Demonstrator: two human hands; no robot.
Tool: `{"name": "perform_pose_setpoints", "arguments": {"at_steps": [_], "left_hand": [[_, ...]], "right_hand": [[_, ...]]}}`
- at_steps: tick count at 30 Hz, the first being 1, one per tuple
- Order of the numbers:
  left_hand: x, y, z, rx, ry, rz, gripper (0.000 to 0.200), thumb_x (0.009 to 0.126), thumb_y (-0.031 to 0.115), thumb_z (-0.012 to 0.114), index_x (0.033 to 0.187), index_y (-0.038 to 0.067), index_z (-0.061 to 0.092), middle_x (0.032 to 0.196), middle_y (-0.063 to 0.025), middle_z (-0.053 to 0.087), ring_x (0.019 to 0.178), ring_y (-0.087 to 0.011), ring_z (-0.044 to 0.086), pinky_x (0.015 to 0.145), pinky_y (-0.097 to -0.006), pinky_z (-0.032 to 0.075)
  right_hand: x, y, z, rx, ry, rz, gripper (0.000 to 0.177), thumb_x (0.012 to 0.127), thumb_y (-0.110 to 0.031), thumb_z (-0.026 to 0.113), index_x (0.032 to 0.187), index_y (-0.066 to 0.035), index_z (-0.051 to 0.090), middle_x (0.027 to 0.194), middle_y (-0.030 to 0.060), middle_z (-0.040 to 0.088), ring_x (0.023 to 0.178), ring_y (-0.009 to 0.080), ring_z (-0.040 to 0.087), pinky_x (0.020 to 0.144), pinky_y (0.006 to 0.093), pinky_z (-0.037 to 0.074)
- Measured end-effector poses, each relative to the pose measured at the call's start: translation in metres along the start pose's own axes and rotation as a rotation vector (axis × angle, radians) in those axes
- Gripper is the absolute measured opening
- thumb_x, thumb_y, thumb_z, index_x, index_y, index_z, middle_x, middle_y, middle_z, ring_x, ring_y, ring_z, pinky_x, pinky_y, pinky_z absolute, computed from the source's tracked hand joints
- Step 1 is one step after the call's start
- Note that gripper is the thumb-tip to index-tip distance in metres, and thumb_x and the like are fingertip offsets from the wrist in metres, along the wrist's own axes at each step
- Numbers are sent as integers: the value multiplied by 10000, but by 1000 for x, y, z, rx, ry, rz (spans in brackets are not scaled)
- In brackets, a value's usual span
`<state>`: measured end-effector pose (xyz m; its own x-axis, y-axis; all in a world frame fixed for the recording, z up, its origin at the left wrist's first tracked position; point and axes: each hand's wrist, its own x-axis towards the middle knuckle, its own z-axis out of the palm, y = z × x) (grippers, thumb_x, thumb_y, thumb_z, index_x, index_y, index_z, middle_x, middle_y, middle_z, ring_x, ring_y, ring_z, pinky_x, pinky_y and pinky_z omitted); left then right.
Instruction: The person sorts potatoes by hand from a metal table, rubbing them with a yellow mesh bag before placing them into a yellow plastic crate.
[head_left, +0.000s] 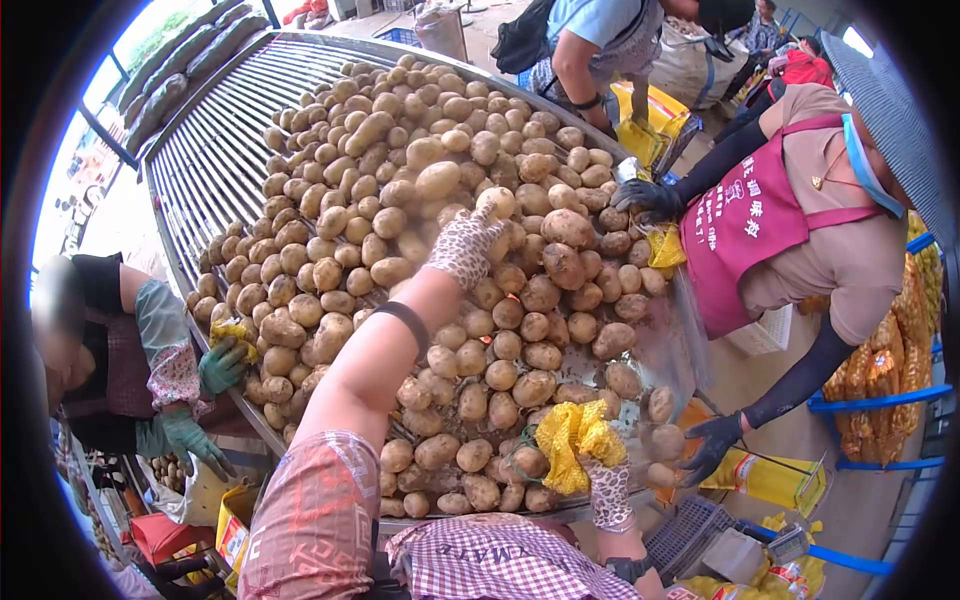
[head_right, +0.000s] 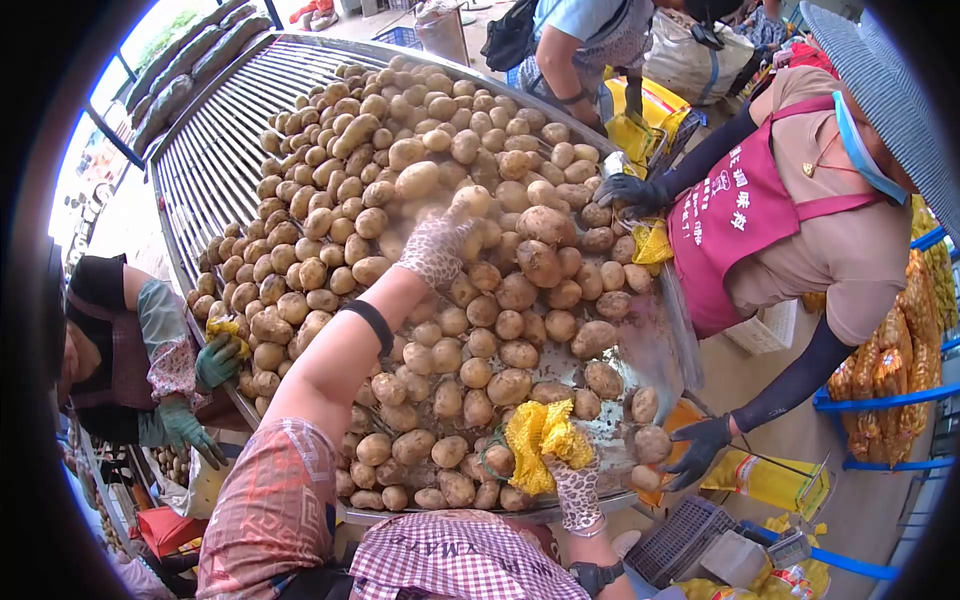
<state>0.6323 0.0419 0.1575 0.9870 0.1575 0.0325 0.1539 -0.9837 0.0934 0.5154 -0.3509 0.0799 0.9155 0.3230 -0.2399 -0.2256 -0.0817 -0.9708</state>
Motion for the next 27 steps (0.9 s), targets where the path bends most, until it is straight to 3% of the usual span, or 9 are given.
{"name": "perform_pose_setpoints", "arguments": {"at_steps": [5,7,8,9,13,17,19,23,27], "left_hand": [[-39,10,-8,-1356,162,-285,562,768,270,754,1243,92,513,1124,-116,610,1041,-283,606,899,-388,525],[-76,23,-6,-2648,-17,-246,527,835,489,645,1195,122,529,1078,-126,629,944,-270,644,802,-385,568],[-92,43,-19,-2632,109,-498,606,845,631,528,1119,92,561,1065,-137,638,896,-275,662,722,-392,583],[-109,43,-14,-2906,-95,-189,631,847,626,531,1093,48,586,1041,-149,648,867,-303,666,715,-420,582],[-160,61,-4,-2963,-182,-342,653,858,616,527,1118,20,594,1049,-155,650,909,-299,657,779,-444,567],[-186,73,2,-2733,-51,-685,615,902,560,510,1196,23,562,1156,-139,624,1039,-261,620,893,-435,520],[-207,72,7,-2800,-217,-498,590,918,473,535,1282,9,496,1237,-146,587,1094,-268,598,946,-432,495],[-249,82,-14,-2520,-217,-241,667,861,357,654,1398,69,382,1320,-112,505,1200,-216,519,946,-395,499],[-277,82,-6,-2310,-119,-240,863,746,221,792,1442,81,303,1332,-85,470,1177,-218,520,1000,-383,450]], "right_hand": [[25,9,-6,100,64,15,679,692,-212,863,1233,-1,512,1200,107,590,1101,219,569,990,364,439],[40,3,-3,73,57,-47,678,696,-215,861,1236,1,513,1209,106,589,1106,223,569,994,363,437],[49,0,-1,56,50,-78,677,698,-216,859,1237,2,513,1213,105,588,1108,225,569,996,362,435],[58,-4,2,40,45,-114,677,700,-217,858,1239,3,513,1218,104,588,1111,227,569,999,362,434],[71,-66,37,130,-151,-339,646,712,-187,847,1237,6,526,1218,112,588,1144,227,550,1012,368,421],[58,-145,83,-344,-358,-963,549,694,-244,842,1152,-83,588,1346,171,477,1248,318,468,1042,425,396],[38,-150,111,-458,-489,-1033,511,692,-215,831,1134,-118,595,1401,192,416,1296,381,409,1068,460,363],[28,-125,107,-206,-644,-391,454,709,-85,800,1105,-45,580,1202,135,587,1145,251,552,992,359,448],[54,-93,95,-21,-265,-159,358,750,36,740,1065,-22,580,1017,85,650,954,157,630,858,283,527]]}}
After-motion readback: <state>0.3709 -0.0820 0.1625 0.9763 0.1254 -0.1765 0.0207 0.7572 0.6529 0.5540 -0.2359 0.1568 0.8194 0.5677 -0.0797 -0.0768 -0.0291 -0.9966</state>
